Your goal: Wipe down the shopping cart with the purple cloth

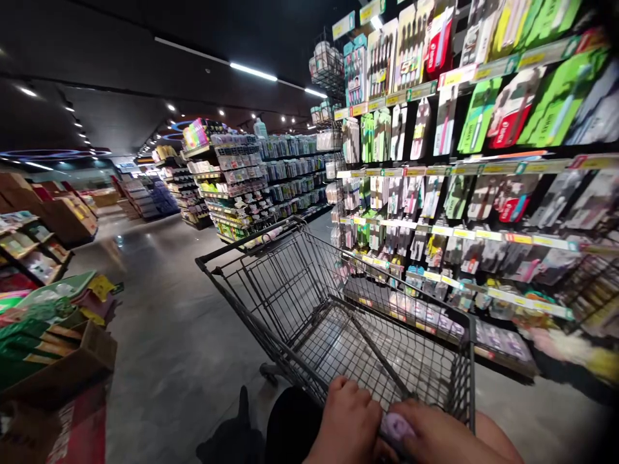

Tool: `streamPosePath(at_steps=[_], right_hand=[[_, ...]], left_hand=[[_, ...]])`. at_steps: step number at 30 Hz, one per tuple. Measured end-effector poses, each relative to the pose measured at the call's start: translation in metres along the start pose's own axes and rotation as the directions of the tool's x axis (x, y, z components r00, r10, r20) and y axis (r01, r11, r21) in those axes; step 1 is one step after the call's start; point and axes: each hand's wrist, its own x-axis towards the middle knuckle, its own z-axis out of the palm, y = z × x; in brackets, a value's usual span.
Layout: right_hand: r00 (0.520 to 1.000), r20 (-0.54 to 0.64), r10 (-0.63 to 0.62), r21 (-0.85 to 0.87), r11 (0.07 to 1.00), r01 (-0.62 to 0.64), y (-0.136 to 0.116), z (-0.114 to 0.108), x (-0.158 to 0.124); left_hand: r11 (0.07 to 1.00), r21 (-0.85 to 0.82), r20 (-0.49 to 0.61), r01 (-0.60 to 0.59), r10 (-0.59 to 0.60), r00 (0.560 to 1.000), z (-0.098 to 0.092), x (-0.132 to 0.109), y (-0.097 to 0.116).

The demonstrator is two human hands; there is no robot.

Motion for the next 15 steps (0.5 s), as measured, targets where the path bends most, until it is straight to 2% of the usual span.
streamPosePath(at_steps=[2, 4, 8, 12, 15], right_hand=[[0.997, 0.025, -0.077, 0.05, 0.996, 0.076, -0.011, -0.017, -0.004], [0.992, -0.003, -0.124, 0.062, 0.99, 0.124, -0.014, -0.029, -0.017], [0.984, -0.039, -0.176, -0.064, 0.983, 0.173, -0.015, -0.032, -0.048], [0.982, -0.151, -0.11, -0.23, 0.97, 0.074, -0.005, -0.029, -0.056], [0.953, -0.303, -0.025, -0.336, 0.938, -0.083, 0.01, -0.035, -0.052]], left_hand=[[0.999, -0.038, 0.047, 0.029, -0.027, 0.999, -0.011, -0.001, 0.001], [0.995, -0.073, 0.089, 0.064, -0.057, 0.994, -0.02, 0.0, 0.003], [0.988, -0.126, 0.159, 0.087, -0.067, 0.985, -0.031, 0.003, 0.004], [0.987, -0.142, 0.193, 0.076, -0.048, 0.98, -0.034, 0.008, 0.006], [0.988, -0.141, 0.188, 0.068, -0.041, 0.981, -0.036, 0.011, 0.006]])
